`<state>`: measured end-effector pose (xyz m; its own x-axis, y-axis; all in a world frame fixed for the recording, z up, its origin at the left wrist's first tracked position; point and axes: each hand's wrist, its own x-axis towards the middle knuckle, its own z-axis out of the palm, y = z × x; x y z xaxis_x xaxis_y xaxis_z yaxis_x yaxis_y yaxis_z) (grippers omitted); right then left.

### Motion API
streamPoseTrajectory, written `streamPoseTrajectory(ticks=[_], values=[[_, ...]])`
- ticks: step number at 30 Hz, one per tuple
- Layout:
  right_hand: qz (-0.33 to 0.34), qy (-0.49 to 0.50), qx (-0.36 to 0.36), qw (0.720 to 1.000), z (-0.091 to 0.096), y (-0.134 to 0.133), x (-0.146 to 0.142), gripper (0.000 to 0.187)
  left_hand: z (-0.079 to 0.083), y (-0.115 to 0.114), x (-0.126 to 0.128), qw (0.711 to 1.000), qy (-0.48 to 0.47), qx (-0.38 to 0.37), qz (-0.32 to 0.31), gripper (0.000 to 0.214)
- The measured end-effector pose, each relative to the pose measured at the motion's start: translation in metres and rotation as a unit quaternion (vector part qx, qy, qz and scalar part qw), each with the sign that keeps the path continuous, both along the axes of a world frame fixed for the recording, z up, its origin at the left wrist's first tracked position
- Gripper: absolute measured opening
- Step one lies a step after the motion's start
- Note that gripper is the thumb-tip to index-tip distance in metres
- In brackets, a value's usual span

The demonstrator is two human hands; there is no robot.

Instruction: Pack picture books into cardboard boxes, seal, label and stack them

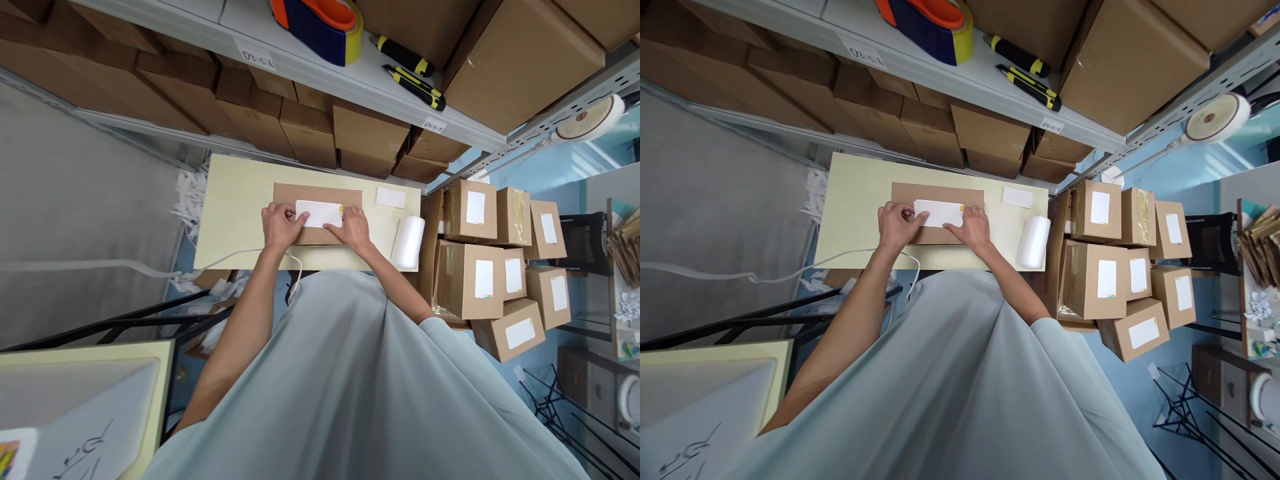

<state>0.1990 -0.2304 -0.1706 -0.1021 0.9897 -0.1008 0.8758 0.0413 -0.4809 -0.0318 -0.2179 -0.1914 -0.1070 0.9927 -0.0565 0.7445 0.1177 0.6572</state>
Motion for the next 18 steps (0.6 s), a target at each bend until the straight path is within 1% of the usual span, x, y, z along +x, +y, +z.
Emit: streamPoseTrajectory(ticks=[2, 3, 4, 6, 9, 13, 16, 18], values=[[-0.009, -0.011, -0.003, 1.000, 0.000, 0.002, -0.003, 0.066, 0.002, -0.001, 0.004, 1.000, 0.020, -0.002, 0.008, 0.041], [-0.014, -0.016, -0.005, 1.000, 0.001, 0.004, -0.005, 0.069, 0.003, -0.002, 0.006, 0.999, 0.030, -0.003, 0.013, 0.046], [-0.016, -0.020, -0.008, 1.000, 0.002, 0.006, -0.005, 0.067, 0.003, -0.003, 0.007, 0.999, 0.038, -0.003, 0.016, 0.050], [-0.015, -0.025, -0.020, 0.999, 0.004, 0.010, -0.004, 0.057, 0.004, -0.003, 0.010, 0.999, 0.048, -0.002, 0.019, 0.053], [-0.010, -0.029, -0.040, 0.999, 0.008, 0.014, 0.000, 0.043, 0.002, -0.002, 0.011, 0.999, 0.048, 0.000, 0.021, 0.049], [-0.013, -0.031, -0.044, 0.998, 0.009, 0.015, 0.004, 0.037, -0.001, 0.000, 0.011, 0.999, 0.042, 0.009, 0.032, 0.036], [0.001, -0.020, -0.031, 0.999, 0.006, 0.012, 0.004, 0.040, -0.001, 0.001, 0.013, 0.998, 0.042, 0.011, 0.041, 0.033], [0.016, -0.014, -0.014, 1.000, 0.003, 0.010, 0.004, 0.051, 0.000, 0.001, 0.013, 0.998, 0.044, 0.008, 0.044, 0.033]])
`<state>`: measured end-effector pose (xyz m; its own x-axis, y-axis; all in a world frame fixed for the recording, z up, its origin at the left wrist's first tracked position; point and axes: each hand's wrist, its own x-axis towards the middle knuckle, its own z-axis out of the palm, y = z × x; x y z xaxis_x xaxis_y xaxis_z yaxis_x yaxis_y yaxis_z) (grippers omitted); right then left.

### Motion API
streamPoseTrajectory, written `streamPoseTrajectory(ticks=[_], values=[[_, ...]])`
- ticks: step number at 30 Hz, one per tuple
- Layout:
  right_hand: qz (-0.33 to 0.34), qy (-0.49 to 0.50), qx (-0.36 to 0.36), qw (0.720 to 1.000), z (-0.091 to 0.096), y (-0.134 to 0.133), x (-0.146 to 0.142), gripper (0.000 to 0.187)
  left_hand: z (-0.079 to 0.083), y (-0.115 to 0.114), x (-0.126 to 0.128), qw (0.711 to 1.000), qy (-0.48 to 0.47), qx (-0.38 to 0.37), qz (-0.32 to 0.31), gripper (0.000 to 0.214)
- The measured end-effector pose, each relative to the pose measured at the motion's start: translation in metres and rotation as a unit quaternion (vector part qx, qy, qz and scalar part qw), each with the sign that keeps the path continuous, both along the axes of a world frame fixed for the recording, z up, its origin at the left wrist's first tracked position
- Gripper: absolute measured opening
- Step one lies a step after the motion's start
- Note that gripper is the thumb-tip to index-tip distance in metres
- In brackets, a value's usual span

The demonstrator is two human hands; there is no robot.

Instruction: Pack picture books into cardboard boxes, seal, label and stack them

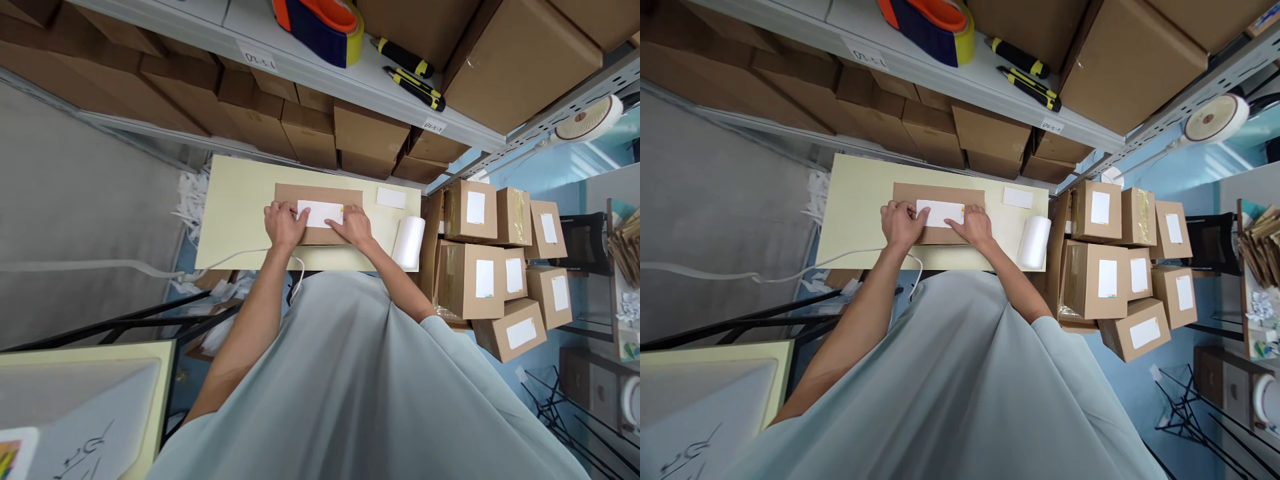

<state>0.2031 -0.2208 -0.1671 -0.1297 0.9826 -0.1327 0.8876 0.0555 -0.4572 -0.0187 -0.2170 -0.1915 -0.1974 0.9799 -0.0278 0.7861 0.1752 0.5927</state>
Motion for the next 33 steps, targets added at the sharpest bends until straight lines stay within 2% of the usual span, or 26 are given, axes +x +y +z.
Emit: streamPoseTrajectory(ticks=[2, 7, 12, 16, 19, 22, 25, 28, 33], values=[[0.007, 0.002, 0.007, 1.000, -0.001, -0.002, 0.001, 0.054, 0.001, 0.000, 0.000, 1.000, 0.001, -0.001, 0.000, 0.033], [0.014, 0.016, -0.009, 1.000, -0.001, -0.002, 0.009, 0.024, 0.002, -0.001, 0.000, 1.000, 0.002, 0.005, -0.003, 0.034], [0.010, 0.020, 0.004, 1.000, -0.002, -0.002, 0.008, 0.024, 0.003, -0.002, 0.002, 1.000, 0.001, 0.009, 0.006, 0.032], [0.012, 0.012, -0.002, 1.000, -0.002, -0.003, 0.005, 0.038, 0.005, -0.003, 0.003, 1.000, 0.014, 0.001, 0.007, 0.046], [0.019, 0.041, -0.010, 0.999, -0.001, -0.004, 0.010, 0.024, 0.005, -0.002, 0.004, 1.000, 0.018, -0.001, 0.006, 0.056], [0.006, 0.078, -0.012, 0.997, -0.002, -0.003, 0.016, 0.011, 0.004, -0.002, 0.004, 1.000, 0.005, -0.007, 0.013, 0.052], [-0.007, 0.080, -0.011, 0.997, -0.005, -0.002, 0.018, 0.008, 0.002, -0.002, 0.004, 1.000, -0.016, -0.016, 0.022, 0.044], [-0.022, 0.064, -0.009, 0.998, -0.006, 0.000, 0.012, 0.015, 0.004, -0.005, 0.005, 1.000, -0.018, -0.011, 0.014, 0.040], [-0.051, 0.022, -0.007, 0.998, -0.008, 0.008, -0.004, 0.053, 0.007, -0.006, 0.006, 1.000, 0.001, 0.011, 0.011, 0.034]])
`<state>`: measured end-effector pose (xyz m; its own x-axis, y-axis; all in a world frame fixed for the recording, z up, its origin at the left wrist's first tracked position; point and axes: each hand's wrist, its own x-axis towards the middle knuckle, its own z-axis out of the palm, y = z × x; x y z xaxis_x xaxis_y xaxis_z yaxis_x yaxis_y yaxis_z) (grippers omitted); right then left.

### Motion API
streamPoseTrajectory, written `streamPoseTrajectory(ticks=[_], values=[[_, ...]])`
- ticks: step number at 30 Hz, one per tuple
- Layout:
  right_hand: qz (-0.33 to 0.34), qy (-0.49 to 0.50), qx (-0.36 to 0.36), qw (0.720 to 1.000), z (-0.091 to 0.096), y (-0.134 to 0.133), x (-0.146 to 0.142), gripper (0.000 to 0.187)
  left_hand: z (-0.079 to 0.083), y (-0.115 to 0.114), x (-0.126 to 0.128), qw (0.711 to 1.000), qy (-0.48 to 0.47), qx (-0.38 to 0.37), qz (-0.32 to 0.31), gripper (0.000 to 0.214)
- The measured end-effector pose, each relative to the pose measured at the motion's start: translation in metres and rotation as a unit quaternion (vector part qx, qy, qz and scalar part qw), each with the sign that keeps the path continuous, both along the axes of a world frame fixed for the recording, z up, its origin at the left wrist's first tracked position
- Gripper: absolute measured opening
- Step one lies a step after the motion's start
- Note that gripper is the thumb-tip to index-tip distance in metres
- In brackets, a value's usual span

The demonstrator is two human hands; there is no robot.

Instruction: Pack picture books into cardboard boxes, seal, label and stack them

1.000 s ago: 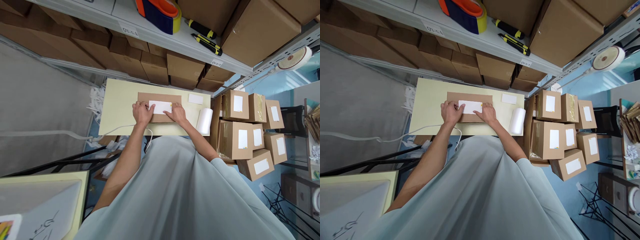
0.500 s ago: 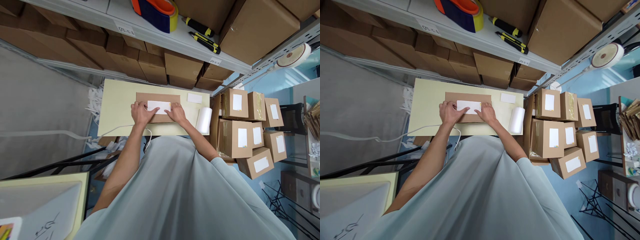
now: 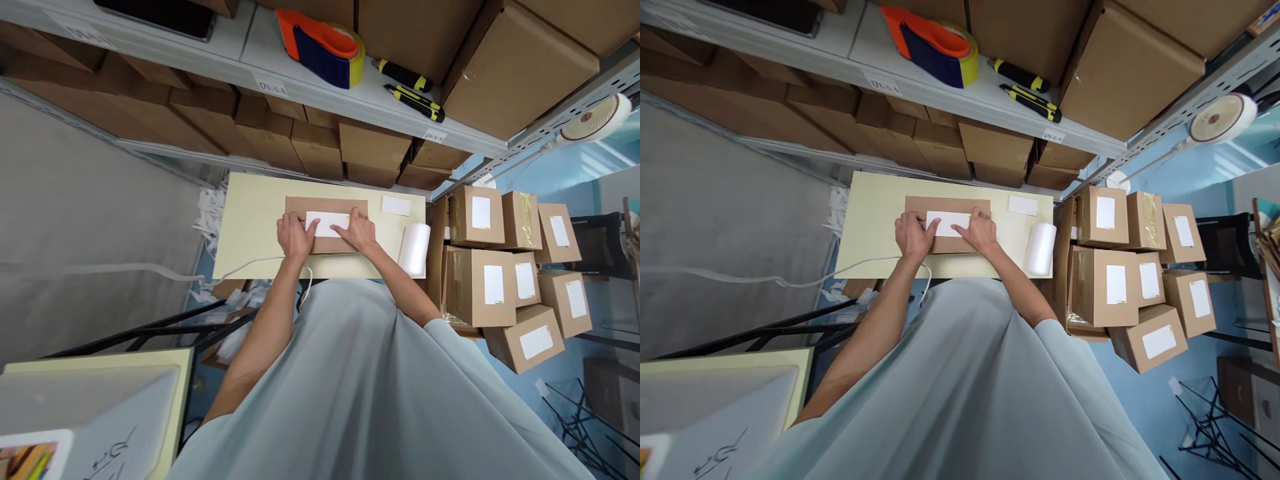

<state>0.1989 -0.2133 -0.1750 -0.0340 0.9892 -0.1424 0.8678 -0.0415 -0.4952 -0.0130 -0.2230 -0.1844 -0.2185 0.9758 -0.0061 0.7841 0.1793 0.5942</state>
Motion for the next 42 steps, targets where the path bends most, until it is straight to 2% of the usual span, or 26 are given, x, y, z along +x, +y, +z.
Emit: streamPoseTrajectory(ticks=[2, 6, 7, 9, 13, 16, 18, 23, 26, 28, 31, 34, 37, 40, 42], values=[[0.005, -0.008, 0.007, 1.000, -0.001, 0.004, -0.004, 0.054, 0.001, 0.004, 0.000, 1.000, -0.006, 0.000, 0.021, 0.029], [-0.012, -0.037, -0.026, 0.999, 0.003, 0.010, -0.005, 0.025, 0.006, 0.015, 0.001, 0.997, -0.009, -0.028, 0.074, 0.023], [-0.017, -0.046, -0.038, 0.998, 0.006, 0.009, -0.004, 0.023, 0.009, 0.015, 0.004, 0.997, -0.008, -0.026, 0.073, 0.025], [-0.010, -0.048, -0.033, 0.998, 0.013, 0.003, -0.004, 0.030, 0.017, 0.009, 0.013, 0.999, -0.004, 0.001, 0.035, 0.035], [0.087, -0.013, 0.065, 0.994, 0.021, -0.024, -0.010, 0.046, 0.030, -0.022, 0.040, 0.991, 0.001, 0.037, -0.132, 0.056], [0.149, -0.008, 0.059, 0.987, 0.017, -0.043, -0.015, 0.060, 0.028, -0.042, 0.047, 0.976, 0.008, -0.009, -0.217, 0.067], [0.155, -0.020, 0.030, 0.987, 0.013, -0.049, -0.017, 0.065, 0.023, -0.045, 0.037, 0.974, 0.034, -0.051, -0.216, 0.072], [0.076, -0.046, 0.006, 0.996, 0.006, -0.047, -0.019, 0.065, 0.015, -0.030, -0.006, 0.980, 0.092, -0.102, -0.147, 0.076], [0.038, -0.048, 0.010, 0.998, 0.005, -0.047, -0.025, 0.065, 0.015, -0.025, -0.006, 0.982, 0.095, -0.094, -0.132, 0.073], [0.019, -0.053, 0.011, 0.998, 0.006, -0.048, -0.031, 0.064, 0.016, -0.027, 0.007, 0.981, 0.084, -0.079, -0.155, 0.070], [-0.010, -0.067, 0.009, 0.998, 0.009, -0.050, -0.037, 0.062, 0.016, -0.034, 0.028, 0.965, 0.046, -0.064, -0.249, 0.067], [-0.031, -0.081, 0.000, 0.996, 0.013, -0.051, -0.041, 0.060, 0.018, -0.036, 0.032, 0.955, 0.011, -0.061, -0.290, 0.067], [-0.056, -0.093, -0.011, 0.994, 0.016, -0.049, -0.045, 0.058, 0.022, -0.026, 0.011, 0.966, 0.006, -0.072, -0.248, 0.070], [-0.087, -0.066, -0.016, 0.994, 0.017, -0.047, -0.042, 0.057, 0.028, -0.011, -0.030, 0.984, 0.026, -0.082, -0.156, 0.070], [-0.155, -0.002, -0.011, 0.988, 0.018, -0.049, -0.032, 0.059, 0.029, -0.004, -0.061, 0.992, 0.031, -0.091, -0.085, 0.068]])
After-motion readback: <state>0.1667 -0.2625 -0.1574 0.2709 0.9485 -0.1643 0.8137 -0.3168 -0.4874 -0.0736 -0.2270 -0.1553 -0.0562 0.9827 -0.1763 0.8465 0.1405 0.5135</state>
